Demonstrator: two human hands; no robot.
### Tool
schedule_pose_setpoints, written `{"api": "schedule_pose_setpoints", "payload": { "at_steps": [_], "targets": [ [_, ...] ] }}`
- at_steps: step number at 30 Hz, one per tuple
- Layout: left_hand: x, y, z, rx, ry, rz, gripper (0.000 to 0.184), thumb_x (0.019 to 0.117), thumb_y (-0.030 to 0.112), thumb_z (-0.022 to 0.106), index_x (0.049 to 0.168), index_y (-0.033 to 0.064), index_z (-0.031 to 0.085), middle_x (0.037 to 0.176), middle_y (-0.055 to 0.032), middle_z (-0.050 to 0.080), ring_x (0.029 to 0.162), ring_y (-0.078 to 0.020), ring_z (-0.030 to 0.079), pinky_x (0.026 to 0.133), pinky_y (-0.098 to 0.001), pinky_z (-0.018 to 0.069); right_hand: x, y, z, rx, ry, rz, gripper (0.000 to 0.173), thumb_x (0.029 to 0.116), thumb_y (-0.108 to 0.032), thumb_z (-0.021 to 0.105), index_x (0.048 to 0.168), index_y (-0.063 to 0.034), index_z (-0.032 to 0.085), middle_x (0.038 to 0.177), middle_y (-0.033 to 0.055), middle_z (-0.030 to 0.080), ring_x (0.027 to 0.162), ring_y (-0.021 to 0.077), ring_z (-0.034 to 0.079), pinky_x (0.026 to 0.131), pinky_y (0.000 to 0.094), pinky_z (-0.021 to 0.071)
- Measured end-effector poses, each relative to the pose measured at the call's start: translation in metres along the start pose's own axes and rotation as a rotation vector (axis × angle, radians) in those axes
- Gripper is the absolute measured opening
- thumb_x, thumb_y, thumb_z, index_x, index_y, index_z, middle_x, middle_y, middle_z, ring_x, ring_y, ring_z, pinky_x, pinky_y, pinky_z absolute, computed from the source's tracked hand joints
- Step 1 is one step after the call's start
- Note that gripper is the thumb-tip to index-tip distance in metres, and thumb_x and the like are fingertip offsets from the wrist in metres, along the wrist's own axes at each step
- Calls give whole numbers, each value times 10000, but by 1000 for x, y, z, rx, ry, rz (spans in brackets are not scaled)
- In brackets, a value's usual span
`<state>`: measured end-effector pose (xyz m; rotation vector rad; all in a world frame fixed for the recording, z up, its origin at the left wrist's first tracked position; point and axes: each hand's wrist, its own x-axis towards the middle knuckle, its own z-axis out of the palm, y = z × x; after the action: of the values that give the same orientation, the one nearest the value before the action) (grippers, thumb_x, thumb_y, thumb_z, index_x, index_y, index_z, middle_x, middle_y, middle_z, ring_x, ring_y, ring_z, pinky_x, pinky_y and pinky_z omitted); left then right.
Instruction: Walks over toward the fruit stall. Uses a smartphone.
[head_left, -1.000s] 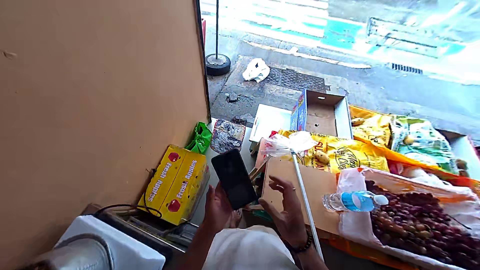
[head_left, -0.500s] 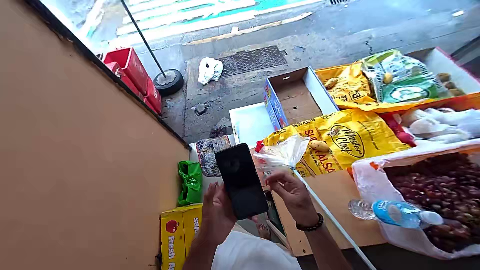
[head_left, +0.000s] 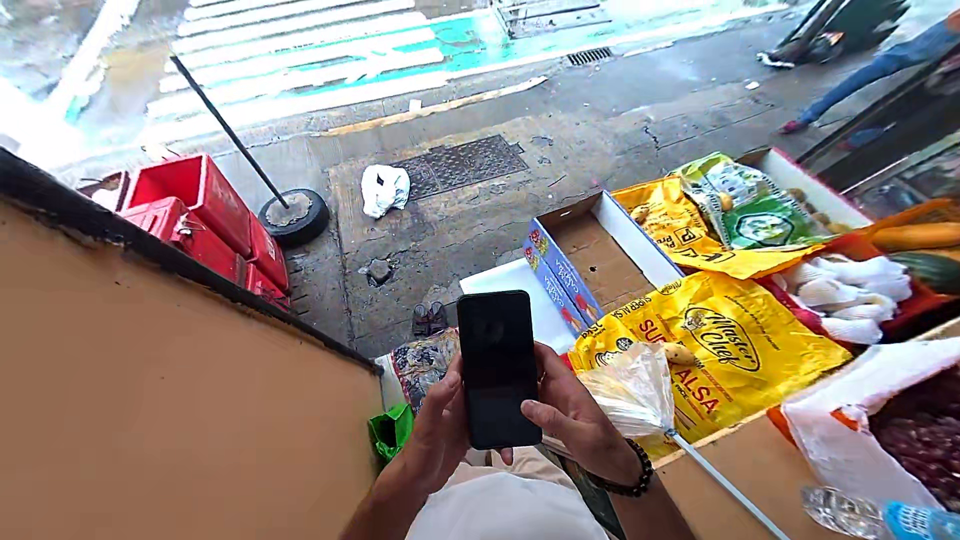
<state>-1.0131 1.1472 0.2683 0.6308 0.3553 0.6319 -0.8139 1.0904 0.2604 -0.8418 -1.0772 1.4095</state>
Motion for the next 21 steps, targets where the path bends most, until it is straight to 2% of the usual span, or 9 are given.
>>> {"api": "schedule_pose_setpoints", "payload": {
  "at_steps": [2,4,5,7,9,12,16,21],
  "targets": [
    [17,27,-16,13,18,0,994,855,624,674,1581,206,138,1364,-108,606,1145,-282,668,831,-449,609,36,0,6,16,19,9,789,955,-211,664,1525,41,180,1392,132,551,1208,217,628,966,399,586],
    [37,53,-33,38,17,13,996,862,592,669,1579,194,104,1383,-86,584,1204,-264,634,910,-458,581,72,2,9,23,14,13,857,926,-154,693,1542,30,126,1405,138,540,1191,237,644,916,411,615],
    [45,63,-40,45,26,21,973,860,588,671,1561,188,129,1369,-80,590,1199,-255,637,913,-450,582,86,4,7,29,-16,19,893,914,-113,693,1553,20,84,1415,145,528,1176,253,652,884,422,629],
    [59,81,-56,52,28,44,921,869,588,669,1535,179,180,1349,-87,601,1184,-257,644,908,-451,583,115,10,4,79,-86,27,938,897,-60,684,1559,-26,21,1397,141,526,1055,271,699,714,415,663],
    [77,104,-68,86,22,63,948,878,586,658,1549,175,129,1365,-87,590,1190,-254,642,897,-441,589,148,14,-1,102,-130,4,977,888,-46,686,1571,-58,-12,1402,120,529,985,246,712,627,370,651],
    [93,131,-78,102,34,73,963,881,580,665,1552,164,113,1370,-91,581,1187,-256,643,880,-437,597,183,16,0,93,-135,-12,999,855,6,679,1568,-47,-20,1393,115,532,934,216,717,604,337,645],
    [107,167,-89,87,2,97,916,893,567,664,1539,174,146,1364,-94,588,1165,-255,656,871,-428,601,221,9,10,89,-121,-34,1014,837,51,674,1573,-46,-16,1405,107,519,973,219,718,639,354,661],
    [111,196,-111,70,-60,93,878,916,566,638,1536,175,154,1380,-104,573,1168,-267,651,848,-419,606,250,9,24,101,-136,-52,981,871,20,668,1572,-43,-15,1418,105,505,991,198,707,654,326,652]
  ]
}}
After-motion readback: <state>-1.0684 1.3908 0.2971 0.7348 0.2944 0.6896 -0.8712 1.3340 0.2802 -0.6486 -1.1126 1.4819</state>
